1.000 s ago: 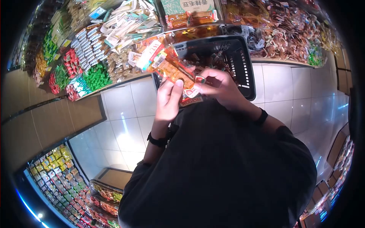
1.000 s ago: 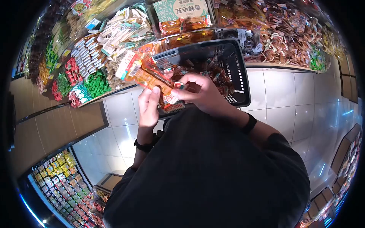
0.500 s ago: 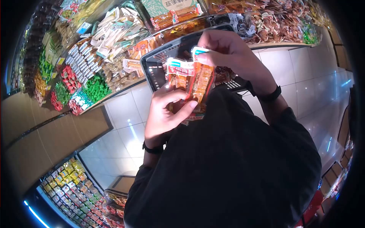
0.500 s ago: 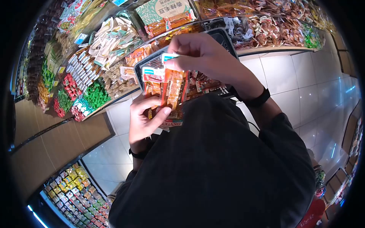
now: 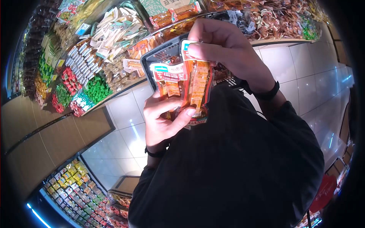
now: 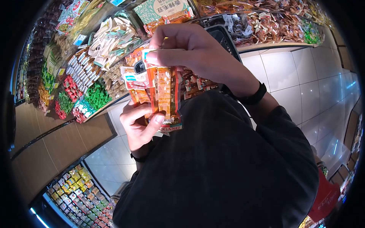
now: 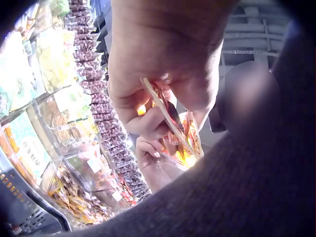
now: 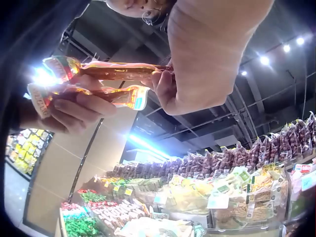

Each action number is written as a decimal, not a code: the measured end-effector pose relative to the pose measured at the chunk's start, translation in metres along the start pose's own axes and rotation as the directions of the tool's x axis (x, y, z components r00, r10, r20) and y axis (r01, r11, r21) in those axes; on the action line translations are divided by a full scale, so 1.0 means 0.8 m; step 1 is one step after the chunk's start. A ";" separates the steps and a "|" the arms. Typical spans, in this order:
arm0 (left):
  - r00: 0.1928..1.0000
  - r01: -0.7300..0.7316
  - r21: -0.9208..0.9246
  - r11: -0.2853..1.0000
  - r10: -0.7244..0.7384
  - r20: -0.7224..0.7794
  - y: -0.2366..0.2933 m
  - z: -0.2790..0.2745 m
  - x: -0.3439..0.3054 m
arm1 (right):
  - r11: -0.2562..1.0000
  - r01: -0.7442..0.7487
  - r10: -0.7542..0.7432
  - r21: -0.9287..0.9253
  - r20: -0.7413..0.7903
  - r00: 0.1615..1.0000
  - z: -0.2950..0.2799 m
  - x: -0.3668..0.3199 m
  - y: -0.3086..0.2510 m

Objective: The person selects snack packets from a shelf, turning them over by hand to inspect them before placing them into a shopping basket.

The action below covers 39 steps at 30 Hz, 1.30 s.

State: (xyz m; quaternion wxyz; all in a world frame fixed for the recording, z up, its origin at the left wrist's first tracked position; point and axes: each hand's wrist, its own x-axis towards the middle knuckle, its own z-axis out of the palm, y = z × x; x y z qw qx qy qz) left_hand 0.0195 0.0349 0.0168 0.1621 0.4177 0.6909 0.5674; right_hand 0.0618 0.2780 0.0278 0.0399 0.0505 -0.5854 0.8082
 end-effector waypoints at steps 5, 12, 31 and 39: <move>1.000 -0.026 0.018 0.999 0.026 0.008 0.002 -0.002 0.001 | 0.999 0.046 -0.046 0.013 0.005 0.999 0.002 0.005 0.007; 0.998 -0.049 0.077 0.996 0.052 -0.028 -0.005 -0.005 -0.004 | 0.988 -0.019 0.020 0.153 0.000 1.000 0.005 0.005 0.009; 0.944 0.133 -0.001 0.991 -0.127 -0.304 -0.058 -0.001 -0.011 | 0.982 0.006 -0.010 -0.191 -0.020 1.000 0.051 -0.006 0.092; 0.814 0.302 -0.080 0.950 -0.301 -0.496 -0.115 -0.026 -0.038 | 0.831 -0.143 0.010 -0.537 -0.242 0.970 -0.113 0.186 0.086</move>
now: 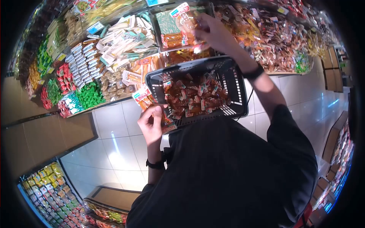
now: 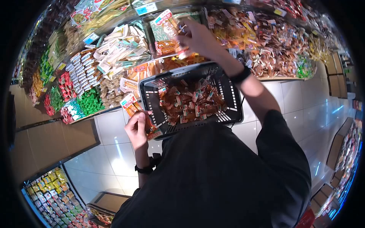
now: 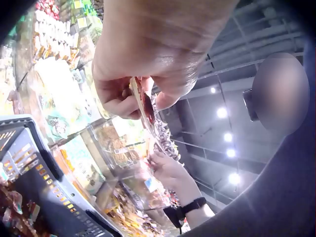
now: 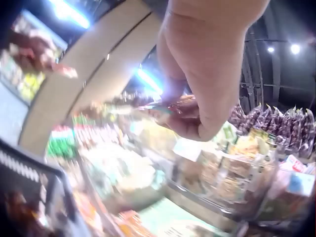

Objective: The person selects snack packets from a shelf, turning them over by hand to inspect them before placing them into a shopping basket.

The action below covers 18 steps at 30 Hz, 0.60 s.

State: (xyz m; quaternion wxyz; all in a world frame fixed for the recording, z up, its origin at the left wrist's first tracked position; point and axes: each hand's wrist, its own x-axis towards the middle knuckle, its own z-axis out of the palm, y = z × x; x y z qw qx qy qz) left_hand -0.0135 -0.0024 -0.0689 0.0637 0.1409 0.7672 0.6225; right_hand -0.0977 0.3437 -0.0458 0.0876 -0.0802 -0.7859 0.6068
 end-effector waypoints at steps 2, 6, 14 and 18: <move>0.998 0.064 -0.054 0.996 -0.064 0.002 -0.007 -0.002 0.000 | 0.904 0.016 0.022 -0.428 0.082 0.996 -0.006 0.064 0.004; 0.993 0.116 -0.174 0.978 -0.113 0.023 -0.019 0.001 0.004 | 0.688 0.352 -0.244 -0.635 0.255 0.936 0.023 0.217 0.177; 0.981 0.196 -0.126 0.972 -0.194 0.030 -0.013 -0.005 0.014 | 0.542 0.163 -0.065 -0.824 0.153 0.986 0.097 0.283 0.262; 0.979 0.202 -0.100 0.974 -0.198 0.046 -0.030 -0.012 0.017 | 0.441 0.247 -0.169 -0.863 0.190 0.967 0.098 0.275 0.271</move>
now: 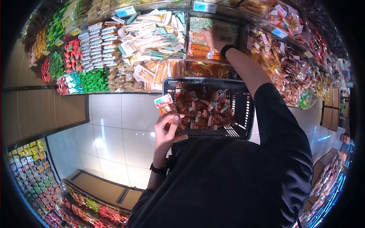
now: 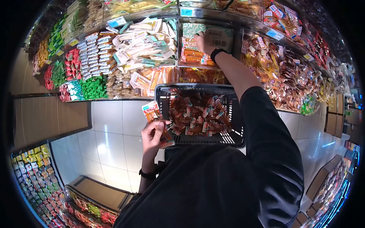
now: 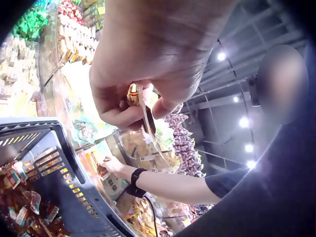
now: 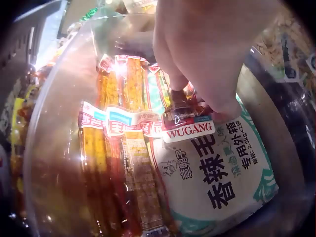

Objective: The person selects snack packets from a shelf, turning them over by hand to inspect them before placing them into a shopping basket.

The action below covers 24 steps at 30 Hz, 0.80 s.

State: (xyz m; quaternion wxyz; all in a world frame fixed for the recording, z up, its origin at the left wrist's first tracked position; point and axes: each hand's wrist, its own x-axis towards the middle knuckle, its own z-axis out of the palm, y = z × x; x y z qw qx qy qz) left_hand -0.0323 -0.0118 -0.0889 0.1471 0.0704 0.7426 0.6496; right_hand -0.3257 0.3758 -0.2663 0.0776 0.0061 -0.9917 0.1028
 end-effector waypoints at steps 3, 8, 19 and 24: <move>1.000 0.029 -0.025 0.999 -0.028 0.011 0.004 0.003 0.006 | 0.987 0.144 -0.153 -0.073 -0.150 0.977 -0.039 -0.022 -0.019; 0.989 -0.095 -0.016 0.995 0.096 0.117 0.013 0.008 0.012 | 0.973 0.215 -0.163 0.084 -0.409 0.898 -0.091 -0.044 -0.042; 0.958 -0.051 -0.469 0.882 0.175 0.225 0.044 0.062 -0.015 | 0.186 -0.366 -0.158 0.912 0.396 0.905 -0.296 -0.357 -0.234; 0.924 -0.163 -0.132 0.978 0.199 0.326 0.072 0.074 -0.022 | -0.057 -0.313 0.151 0.948 0.318 0.936 -0.309 -0.390 -0.243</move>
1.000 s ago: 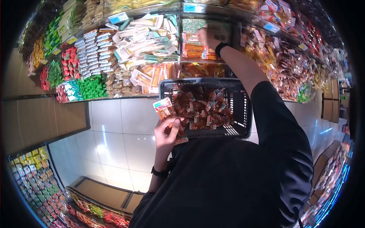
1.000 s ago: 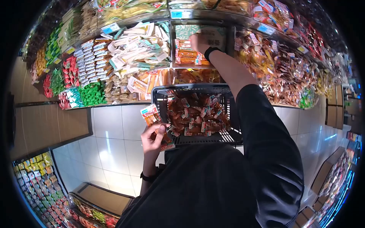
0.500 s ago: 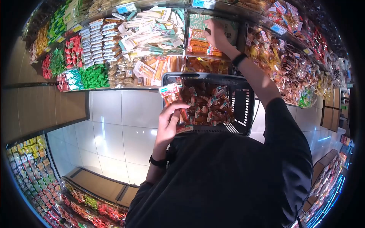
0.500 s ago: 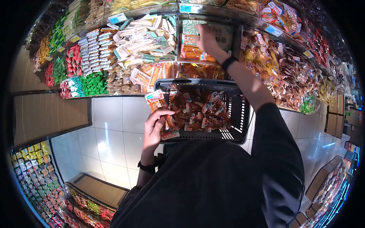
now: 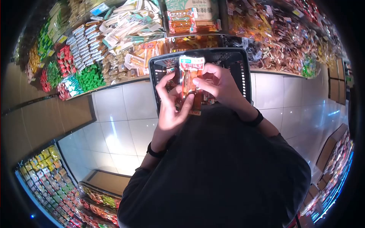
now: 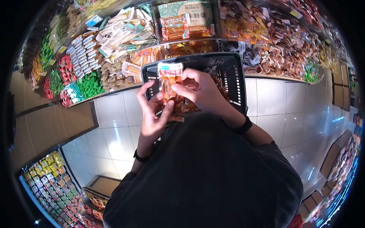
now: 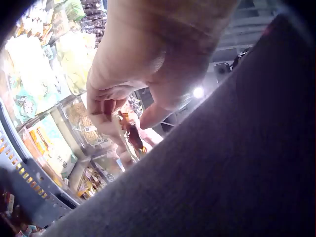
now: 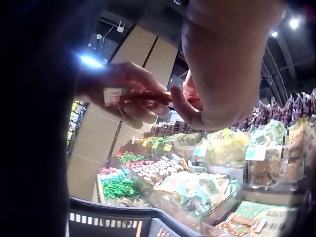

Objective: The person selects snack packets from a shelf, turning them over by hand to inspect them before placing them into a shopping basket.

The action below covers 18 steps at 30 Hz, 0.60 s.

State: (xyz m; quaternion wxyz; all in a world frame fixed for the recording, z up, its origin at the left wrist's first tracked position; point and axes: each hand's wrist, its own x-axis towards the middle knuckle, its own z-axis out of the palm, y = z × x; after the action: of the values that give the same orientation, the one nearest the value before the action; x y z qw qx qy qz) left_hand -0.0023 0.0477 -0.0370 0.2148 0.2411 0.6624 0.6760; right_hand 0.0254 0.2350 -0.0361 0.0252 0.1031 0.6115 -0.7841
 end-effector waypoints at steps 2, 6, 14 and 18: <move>0.994 0.087 0.089 0.992 -0.092 0.055 0.005 0.000 0.000 | 0.998 0.012 -0.014 -0.062 -0.032 0.999 -0.001 -0.012 -0.007; 0.958 0.275 -0.222 0.935 -0.247 0.147 0.020 0.011 -0.007 | 0.984 0.175 -0.177 0.039 0.069 0.982 0.016 -0.034 -0.013; 0.961 0.277 -0.932 0.234 -0.059 0.271 0.018 -0.012 -0.023 | 0.696 0.597 -0.578 -0.398 0.183 0.796 0.041 -0.066 -0.034; 0.967 0.253 -0.961 0.112 -0.020 0.253 0.020 -0.010 -0.023 | 0.518 0.710 -0.713 -0.478 0.218 0.667 0.049 -0.064 -0.035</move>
State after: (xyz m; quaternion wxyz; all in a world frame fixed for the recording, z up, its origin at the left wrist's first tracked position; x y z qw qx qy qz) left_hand 0.0078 0.0292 -0.0218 0.4391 0.0353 0.0478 0.8965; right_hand 0.0658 0.1998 0.0094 -0.2717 -0.1645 0.7889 -0.5261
